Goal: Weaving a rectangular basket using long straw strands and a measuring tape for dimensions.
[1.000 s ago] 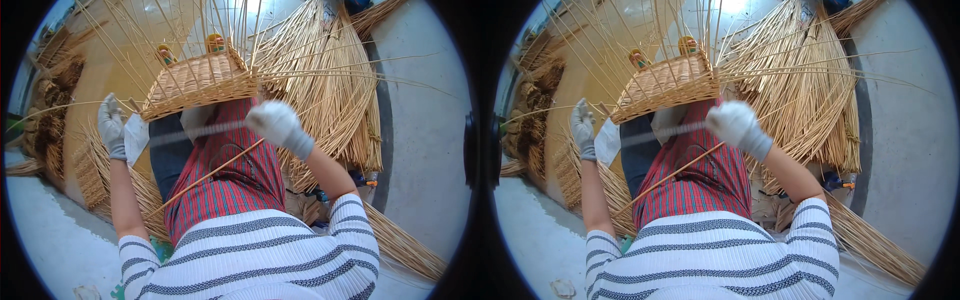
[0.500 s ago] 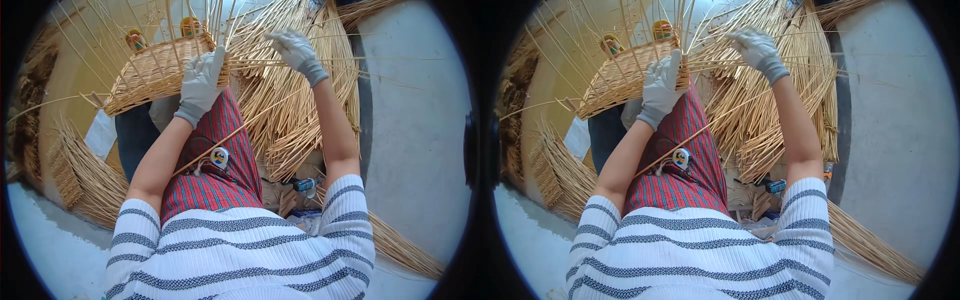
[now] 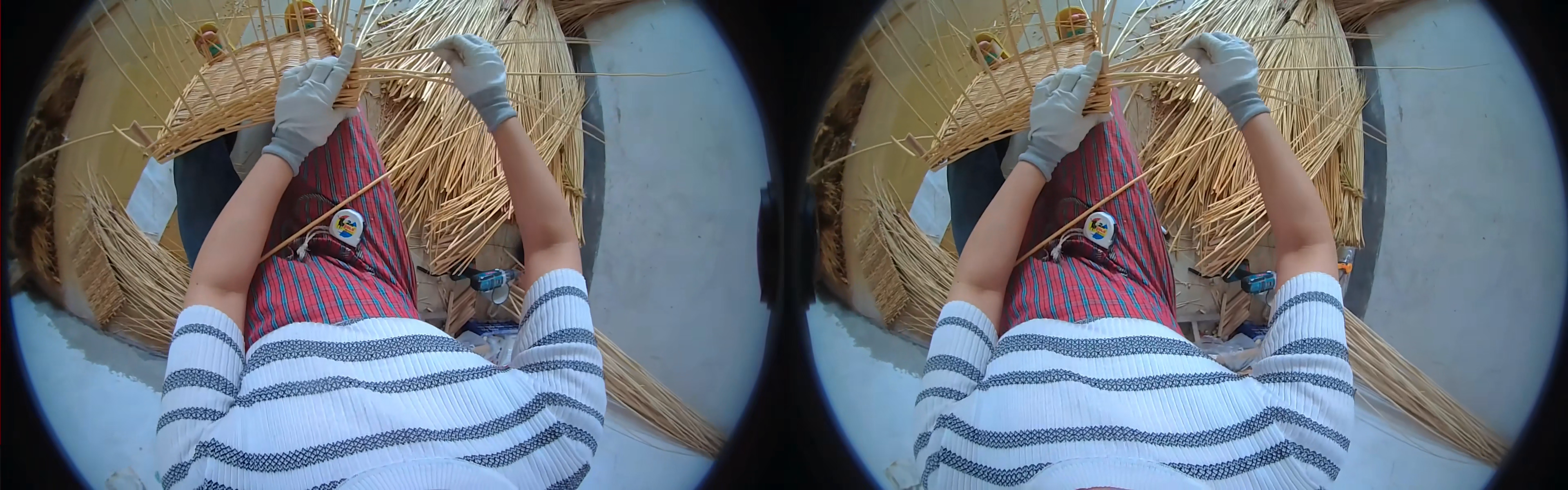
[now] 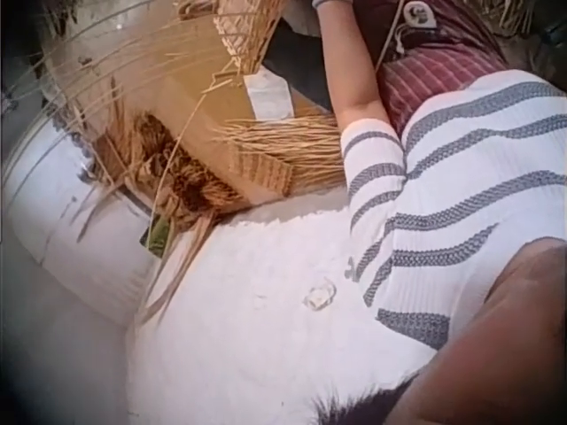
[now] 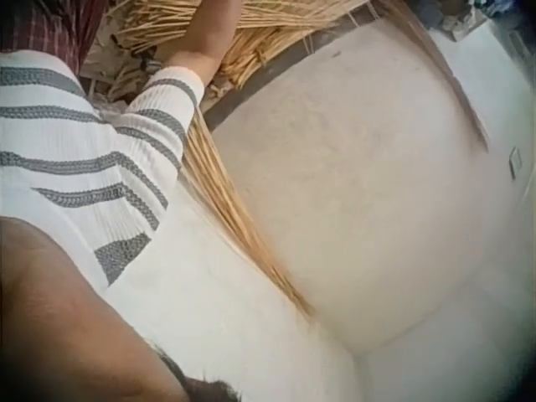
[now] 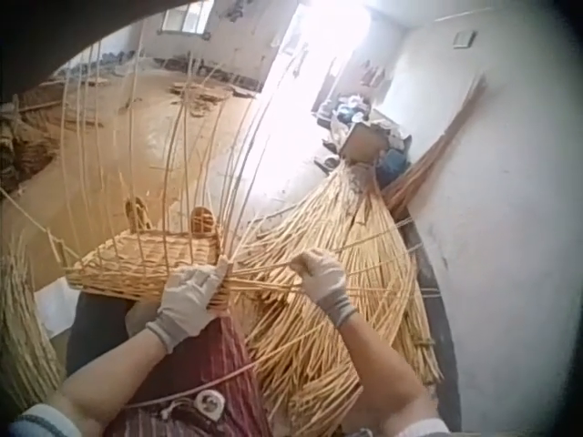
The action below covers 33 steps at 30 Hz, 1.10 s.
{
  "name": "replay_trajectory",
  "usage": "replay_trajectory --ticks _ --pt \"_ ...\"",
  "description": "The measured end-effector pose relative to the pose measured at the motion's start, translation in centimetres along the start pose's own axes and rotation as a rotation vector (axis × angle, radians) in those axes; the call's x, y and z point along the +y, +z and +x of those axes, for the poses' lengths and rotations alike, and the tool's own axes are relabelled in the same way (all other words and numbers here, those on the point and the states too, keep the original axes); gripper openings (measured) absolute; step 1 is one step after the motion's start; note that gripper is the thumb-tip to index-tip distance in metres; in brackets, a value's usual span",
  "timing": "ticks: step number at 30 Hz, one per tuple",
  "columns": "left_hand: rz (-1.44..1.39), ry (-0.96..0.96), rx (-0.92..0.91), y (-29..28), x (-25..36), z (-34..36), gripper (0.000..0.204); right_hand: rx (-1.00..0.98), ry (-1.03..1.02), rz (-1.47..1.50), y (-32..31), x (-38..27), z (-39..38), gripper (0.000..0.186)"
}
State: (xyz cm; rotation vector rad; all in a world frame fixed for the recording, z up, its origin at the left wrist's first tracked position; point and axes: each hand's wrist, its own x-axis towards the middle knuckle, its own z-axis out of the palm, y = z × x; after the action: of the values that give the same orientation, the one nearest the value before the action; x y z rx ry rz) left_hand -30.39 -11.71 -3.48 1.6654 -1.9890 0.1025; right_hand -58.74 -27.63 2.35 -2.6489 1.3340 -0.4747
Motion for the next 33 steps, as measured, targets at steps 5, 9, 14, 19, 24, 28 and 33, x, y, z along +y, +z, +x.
replay_trajectory --ticks 5,9,14,19,24,28,33 --pt "-0.019 -0.010 -0.013 -0.1 0.3 0.0 0.102 0.340 -0.216 -0.270 -0.2 0.3 0.6 0.027" --pt "0.013 0.005 -0.049 -0.2 0.2 0.1 0.102 -0.204 0.158 0.019 0.3 -0.4 1.4 0.022" --pt "0.019 0.005 -0.021 -0.2 0.1 0.1 0.101 -0.058 0.192 -0.048 -0.5 -2.2 0.5 0.016" --pt "-0.048 -0.013 -0.043 -0.5 0.3 0.0 0.106 0.077 -0.150 -0.401 -4.2 -4.3 -1.9 0.018" --pt "-0.027 0.001 0.003 0.0 0.0 -0.2 0.099 0.274 -0.997 -0.587 -8.1 -9.7 -0.8 0.006" --pt "-0.075 -0.028 -0.026 1.3 -0.3 -0.4 0.065 0.218 -1.499 -0.597 -6.0 -17.2 3.6 0.019" --pt "-0.419 -0.109 0.237 2.1 -0.6 -0.4 0.038 0.328 -1.225 -0.185 -3.0 -19.3 5.7 0.046"
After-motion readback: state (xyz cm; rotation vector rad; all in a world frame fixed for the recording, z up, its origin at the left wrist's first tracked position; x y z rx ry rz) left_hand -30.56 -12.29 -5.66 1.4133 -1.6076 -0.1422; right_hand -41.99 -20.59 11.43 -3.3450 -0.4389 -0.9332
